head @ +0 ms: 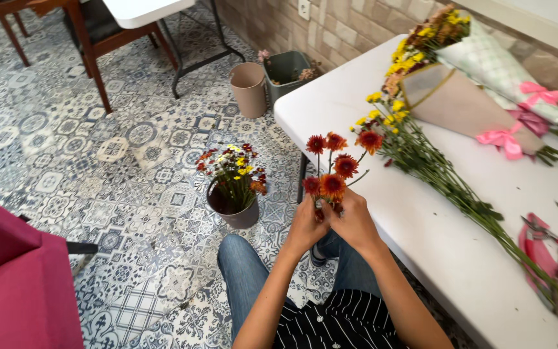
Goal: The person picks stems of flowers from a container and a table, gathers them into a bunch by hand, and secures the stems together by wrapping them with a ribbon.
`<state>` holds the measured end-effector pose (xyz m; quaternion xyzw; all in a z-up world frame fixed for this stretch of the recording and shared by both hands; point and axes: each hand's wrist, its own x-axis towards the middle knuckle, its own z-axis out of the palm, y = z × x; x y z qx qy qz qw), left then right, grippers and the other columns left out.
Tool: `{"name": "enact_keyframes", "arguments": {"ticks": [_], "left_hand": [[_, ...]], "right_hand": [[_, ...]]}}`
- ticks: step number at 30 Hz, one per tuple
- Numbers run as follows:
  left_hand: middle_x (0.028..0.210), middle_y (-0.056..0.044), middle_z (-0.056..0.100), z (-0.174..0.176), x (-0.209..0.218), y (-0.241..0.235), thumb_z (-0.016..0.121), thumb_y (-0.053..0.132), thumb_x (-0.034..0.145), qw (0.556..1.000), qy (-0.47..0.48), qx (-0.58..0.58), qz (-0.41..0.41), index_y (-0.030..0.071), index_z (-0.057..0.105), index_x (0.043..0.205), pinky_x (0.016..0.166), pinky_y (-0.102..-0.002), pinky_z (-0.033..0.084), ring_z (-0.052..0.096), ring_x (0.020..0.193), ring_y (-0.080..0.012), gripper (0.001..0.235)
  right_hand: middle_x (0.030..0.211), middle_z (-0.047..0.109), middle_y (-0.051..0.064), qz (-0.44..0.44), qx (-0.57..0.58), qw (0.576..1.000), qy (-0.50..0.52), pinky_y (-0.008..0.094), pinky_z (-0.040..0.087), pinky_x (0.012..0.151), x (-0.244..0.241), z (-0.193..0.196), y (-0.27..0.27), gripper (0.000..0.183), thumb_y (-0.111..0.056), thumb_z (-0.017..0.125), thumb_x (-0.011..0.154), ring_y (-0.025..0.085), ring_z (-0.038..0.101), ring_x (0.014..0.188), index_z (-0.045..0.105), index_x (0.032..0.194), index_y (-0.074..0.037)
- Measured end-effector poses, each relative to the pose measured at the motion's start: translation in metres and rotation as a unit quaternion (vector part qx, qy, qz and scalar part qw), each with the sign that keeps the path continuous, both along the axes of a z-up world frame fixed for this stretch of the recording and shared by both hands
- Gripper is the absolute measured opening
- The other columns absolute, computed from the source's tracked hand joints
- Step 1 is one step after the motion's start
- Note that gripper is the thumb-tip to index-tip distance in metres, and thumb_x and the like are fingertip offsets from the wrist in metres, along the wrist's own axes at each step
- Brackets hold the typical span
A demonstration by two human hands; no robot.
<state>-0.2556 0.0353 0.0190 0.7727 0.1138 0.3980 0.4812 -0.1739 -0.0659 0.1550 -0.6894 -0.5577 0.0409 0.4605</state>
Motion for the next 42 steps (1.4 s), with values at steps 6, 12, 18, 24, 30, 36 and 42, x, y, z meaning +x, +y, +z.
{"name": "enact_keyframes", "arguments": {"ticks": [6,12,18,24,30,36,42], "left_hand": [[0.098,-0.013,0.069,0.057,0.017,-0.032,0.065,-0.003,0.094,0.997,-0.049,0.025,-0.049,-0.001,0.059,0.135,0.074,-0.044,0.056,0.067,0.084,-0.0365,0.041],[0.065,-0.003,0.056,0.121,0.028,-0.054,0.057,0.005,0.098,0.994,-0.059,0.035,-0.085,0.009,0.063,0.082,0.060,-0.032,0.047,0.049,0.058,-0.0190,0.018],[0.097,-0.013,0.073,0.109,0.059,-0.057,0.078,0.002,0.087,0.958,-0.058,-0.207,-0.191,-0.001,0.063,0.131,0.077,-0.034,0.063,0.070,0.096,-0.0190,0.046],[0.098,-0.016,0.066,0.108,0.094,-0.060,0.071,-0.002,0.093,0.899,-0.163,-0.327,-0.242,-0.004,0.052,0.132,0.084,-0.042,0.064,0.073,0.096,-0.0273,0.044],[0.101,-0.005,0.064,0.096,0.119,-0.071,0.069,0.009,0.098,0.868,-0.174,-0.380,-0.267,0.003,0.053,0.131,0.090,-0.040,0.061,0.070,0.096,-0.0226,0.038],[0.108,-0.009,0.070,0.063,0.151,-0.077,0.071,0.014,0.098,0.810,-0.181,-0.451,-0.329,0.005,0.058,0.130,0.099,-0.047,0.059,0.068,0.109,-0.0251,0.035],[0.117,-0.012,0.071,0.040,0.181,-0.085,0.063,0.017,0.104,0.801,-0.127,-0.477,-0.339,0.005,0.059,0.133,0.092,-0.040,0.063,0.071,0.108,-0.0239,0.031]], "right_hand": [[0.075,0.065,0.014,-0.052,0.015,0.999,0.007,0.031,0.052,0.047,0.024,-0.013,-0.038,0.009,-0.006,0.068,0.095,0.028,0.069,0.060,0.066,0.093,0.003],[0.103,0.062,0.023,-0.075,0.101,0.990,0.061,0.035,0.058,0.055,0.031,-0.004,-0.072,0.042,-0.004,0.084,0.083,0.036,0.071,0.075,0.058,0.115,0.005],[0.116,0.060,0.016,-0.132,0.048,0.990,-0.009,0.037,0.057,0.072,0.048,0.006,-0.118,0.049,-0.012,0.082,0.085,0.032,0.069,0.094,0.060,0.128,-0.001],[0.100,0.076,0.021,-0.110,-0.142,0.978,0.101,0.049,0.060,0.081,0.060,-0.008,-0.157,0.042,-0.021,0.067,0.097,0.038,0.076,0.096,0.060,0.135,-0.006],[0.077,0.059,0.004,-0.162,-0.246,0.941,0.169,0.030,0.043,0.072,0.070,-0.002,-0.192,0.049,-0.034,0.060,0.097,0.018,0.054,0.070,0.051,0.141,-0.016],[0.086,0.061,0.004,-0.191,-0.263,0.934,0.146,0.030,0.043,0.071,0.083,-0.019,-0.225,0.050,-0.035,0.072,0.090,0.016,0.055,0.072,0.060,0.136,-0.019],[0.110,0.075,0.006,-0.267,-0.255,0.929,0.026,0.039,0.050,0.078,0.097,-0.035,-0.247,0.057,-0.037,0.072,0.088,0.023,0.069,0.094,0.061,0.140,-0.015]]}}
